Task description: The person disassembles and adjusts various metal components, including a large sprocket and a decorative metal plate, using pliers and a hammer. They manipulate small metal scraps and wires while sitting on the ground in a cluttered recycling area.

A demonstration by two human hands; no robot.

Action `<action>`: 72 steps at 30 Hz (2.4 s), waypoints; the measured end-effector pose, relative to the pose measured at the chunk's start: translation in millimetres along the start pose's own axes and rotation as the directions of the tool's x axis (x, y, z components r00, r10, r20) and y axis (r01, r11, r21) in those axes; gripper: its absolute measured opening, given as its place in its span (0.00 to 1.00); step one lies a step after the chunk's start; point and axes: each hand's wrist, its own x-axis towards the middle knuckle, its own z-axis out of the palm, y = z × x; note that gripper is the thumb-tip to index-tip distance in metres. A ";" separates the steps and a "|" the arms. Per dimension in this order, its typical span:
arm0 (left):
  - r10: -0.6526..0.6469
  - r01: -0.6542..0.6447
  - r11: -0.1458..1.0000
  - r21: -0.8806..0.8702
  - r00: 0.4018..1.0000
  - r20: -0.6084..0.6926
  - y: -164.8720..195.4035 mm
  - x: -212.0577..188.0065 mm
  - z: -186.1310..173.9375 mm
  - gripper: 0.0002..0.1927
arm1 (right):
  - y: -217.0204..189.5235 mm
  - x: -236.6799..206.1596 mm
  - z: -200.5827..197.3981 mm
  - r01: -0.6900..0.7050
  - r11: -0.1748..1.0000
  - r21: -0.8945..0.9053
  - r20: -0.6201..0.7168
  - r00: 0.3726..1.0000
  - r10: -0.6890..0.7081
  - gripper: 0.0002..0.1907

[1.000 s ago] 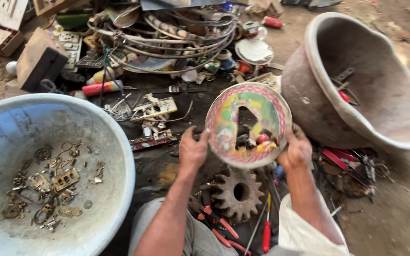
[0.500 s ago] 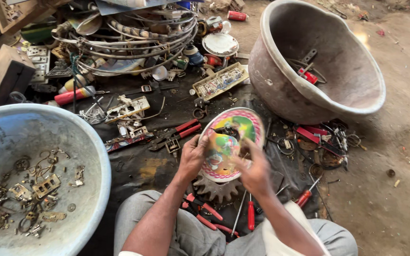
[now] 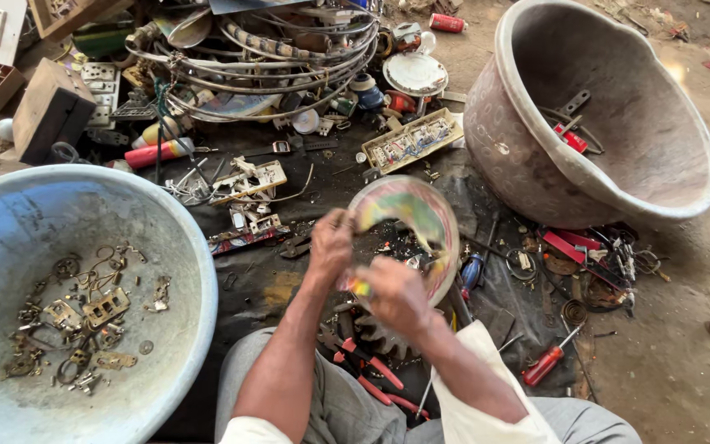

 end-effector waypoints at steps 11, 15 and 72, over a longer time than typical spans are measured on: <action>0.347 -0.322 0.934 0.153 0.918 -0.190 -9.1 9.4 -25.2 0.16 | 52.8 -149.0 -68.5 -0.201 0.931 0.306 -0.065 0.971 0.231 0.15; 0.369 -0.355 0.929 0.104 0.906 -0.206 -4.6 3.8 -17.9 0.15 | 130.3 -177.3 -97.2 -0.583 0.670 0.459 -0.555 0.401 0.729 0.09; -0.080 0.074 0.952 0.297 0.997 0.006 -21.0 -14.9 -5.7 0.19 | 32.6 44.3 4.5 0.079 0.798 -0.598 -0.116 0.976 -0.184 0.07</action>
